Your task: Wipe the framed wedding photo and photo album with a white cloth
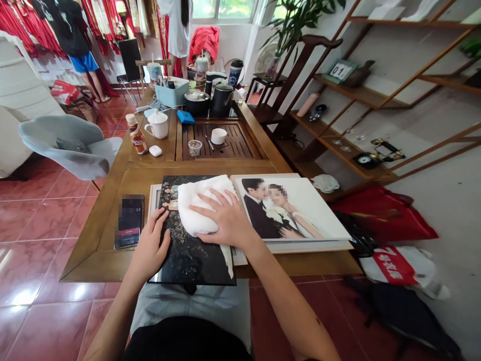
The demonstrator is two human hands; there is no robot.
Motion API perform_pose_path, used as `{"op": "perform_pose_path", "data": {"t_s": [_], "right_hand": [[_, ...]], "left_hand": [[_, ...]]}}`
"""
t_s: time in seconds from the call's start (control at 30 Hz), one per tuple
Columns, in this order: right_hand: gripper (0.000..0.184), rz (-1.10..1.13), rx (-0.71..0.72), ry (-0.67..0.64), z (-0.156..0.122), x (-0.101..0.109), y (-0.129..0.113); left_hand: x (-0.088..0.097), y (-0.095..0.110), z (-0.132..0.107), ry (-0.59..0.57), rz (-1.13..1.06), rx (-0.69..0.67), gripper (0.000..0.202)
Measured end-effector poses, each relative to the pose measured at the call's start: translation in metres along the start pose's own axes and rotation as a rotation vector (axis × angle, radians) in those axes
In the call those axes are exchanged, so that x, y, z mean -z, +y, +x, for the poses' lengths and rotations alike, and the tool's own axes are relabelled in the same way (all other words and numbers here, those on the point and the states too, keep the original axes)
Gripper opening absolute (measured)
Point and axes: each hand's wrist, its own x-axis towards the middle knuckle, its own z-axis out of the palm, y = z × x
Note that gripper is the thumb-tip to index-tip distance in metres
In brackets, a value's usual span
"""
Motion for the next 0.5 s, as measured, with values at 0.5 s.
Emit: {"op": "perform_pose_path", "data": {"t_s": [0.5], "right_hand": [[0.081,0.01,0.167,-0.029,-0.049,0.001,-0.03]], "left_hand": [[-0.003,-0.002,-0.001,-0.001,0.01,-0.005,0.049]]}}
